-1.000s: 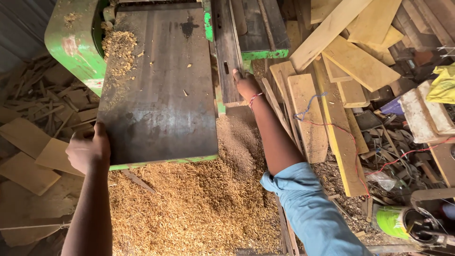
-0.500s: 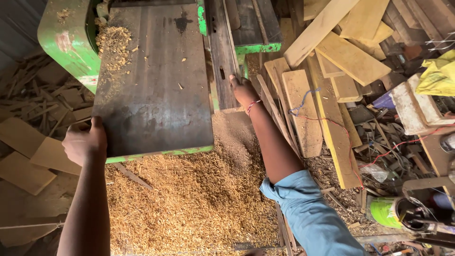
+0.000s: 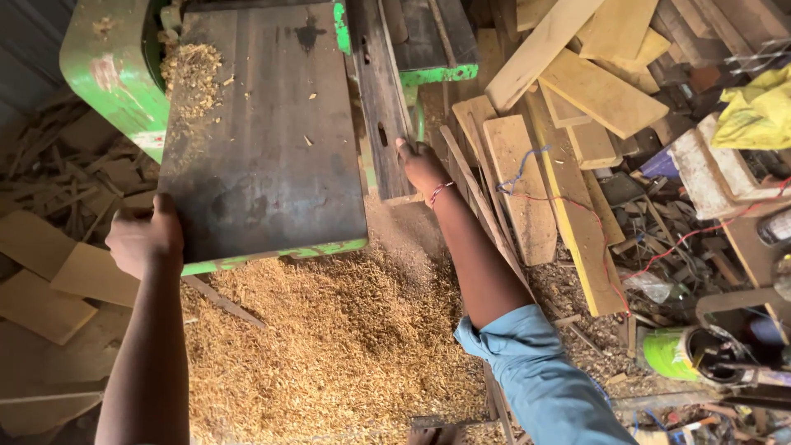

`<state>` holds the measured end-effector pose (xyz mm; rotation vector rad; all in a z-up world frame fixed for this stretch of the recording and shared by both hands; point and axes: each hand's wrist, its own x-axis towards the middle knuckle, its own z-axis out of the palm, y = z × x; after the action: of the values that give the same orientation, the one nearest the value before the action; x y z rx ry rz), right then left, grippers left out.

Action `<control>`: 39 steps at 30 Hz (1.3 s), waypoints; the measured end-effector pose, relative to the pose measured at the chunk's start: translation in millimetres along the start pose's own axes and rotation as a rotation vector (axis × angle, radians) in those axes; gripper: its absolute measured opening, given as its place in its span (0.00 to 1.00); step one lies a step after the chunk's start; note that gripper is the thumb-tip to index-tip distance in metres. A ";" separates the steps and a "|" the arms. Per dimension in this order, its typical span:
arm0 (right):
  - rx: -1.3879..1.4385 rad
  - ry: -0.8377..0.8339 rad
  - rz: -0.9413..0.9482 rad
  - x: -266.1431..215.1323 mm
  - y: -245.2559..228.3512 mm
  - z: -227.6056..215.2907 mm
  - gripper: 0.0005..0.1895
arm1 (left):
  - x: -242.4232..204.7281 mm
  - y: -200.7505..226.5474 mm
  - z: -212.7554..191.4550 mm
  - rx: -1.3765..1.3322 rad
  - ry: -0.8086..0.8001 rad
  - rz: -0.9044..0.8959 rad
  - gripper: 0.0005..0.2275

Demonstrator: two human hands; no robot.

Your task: Operating a surface planer to smooth wood planks in a woodworking shop.

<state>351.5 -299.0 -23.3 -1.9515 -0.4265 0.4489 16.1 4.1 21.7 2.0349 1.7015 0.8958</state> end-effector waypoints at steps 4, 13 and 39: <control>0.001 -0.042 0.053 -20.2 -5.3 -3.2 0.27 | 2.4 -1.3 2.9 -0.008 0.018 0.013 0.22; -0.013 -0.032 0.068 -45.2 3.7 -5.9 0.30 | -0.5 2.3 -1.8 -0.074 0.046 0.032 0.23; 0.022 -0.050 0.110 -138.4 8.6 -11.9 0.28 | 13.5 -33.7 37.9 -0.291 0.357 0.163 0.12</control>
<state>238.2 -378.8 -10.0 -1.9521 -0.3449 0.5716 16.8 29.8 -24.0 1.9191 1.4693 1.5416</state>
